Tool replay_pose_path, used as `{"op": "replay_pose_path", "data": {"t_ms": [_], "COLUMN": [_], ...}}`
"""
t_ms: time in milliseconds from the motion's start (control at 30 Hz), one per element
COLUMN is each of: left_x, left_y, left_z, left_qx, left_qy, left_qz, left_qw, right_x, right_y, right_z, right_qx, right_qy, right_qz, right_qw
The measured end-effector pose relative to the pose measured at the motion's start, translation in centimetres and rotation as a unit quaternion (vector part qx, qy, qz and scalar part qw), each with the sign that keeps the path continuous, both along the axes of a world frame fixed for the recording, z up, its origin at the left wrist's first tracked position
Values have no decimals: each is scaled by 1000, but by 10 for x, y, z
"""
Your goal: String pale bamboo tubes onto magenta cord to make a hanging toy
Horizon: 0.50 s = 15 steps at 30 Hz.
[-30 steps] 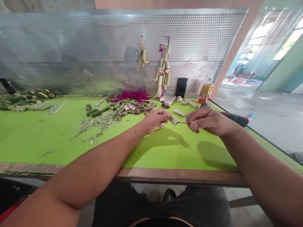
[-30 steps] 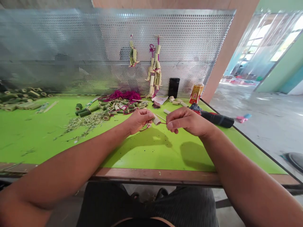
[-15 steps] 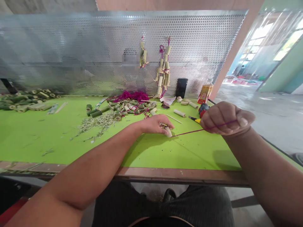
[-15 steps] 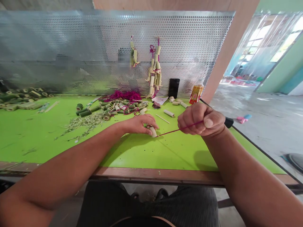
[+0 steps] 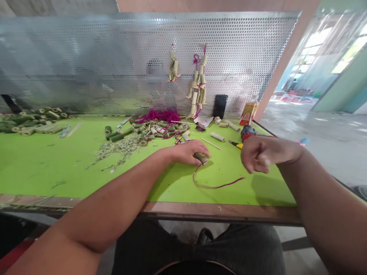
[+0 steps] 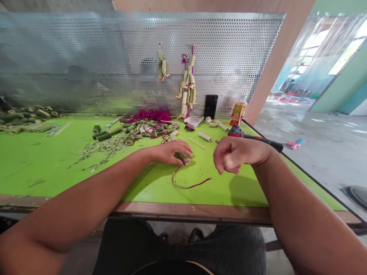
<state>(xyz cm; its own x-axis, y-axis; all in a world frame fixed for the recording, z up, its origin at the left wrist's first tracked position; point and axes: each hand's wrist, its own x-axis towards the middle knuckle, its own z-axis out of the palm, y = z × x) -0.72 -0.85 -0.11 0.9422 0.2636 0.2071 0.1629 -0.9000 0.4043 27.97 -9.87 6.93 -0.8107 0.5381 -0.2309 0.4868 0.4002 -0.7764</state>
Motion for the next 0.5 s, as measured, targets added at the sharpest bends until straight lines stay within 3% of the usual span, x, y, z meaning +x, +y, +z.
{"op": "replay_pose_path", "data": {"t_ms": [133,333,500], "left_x": [5,15,23], "left_y": [-8,-13,-11], "left_z": [2,-3,-11], "left_qx": [19,13,30], "left_qy": [-20,-51,-117], "left_qz": [-40,-58,-8], "left_qw": [999,997,993], "right_x": [-19,-47,-64], "right_y": [7,14,9], "right_z": [-11,-35,-41], "right_qx": [4,60,-40], "right_qy": [-59,-34,-64], "right_qz": [-104,-181,-224], "right_qw": [993,981,972]}}
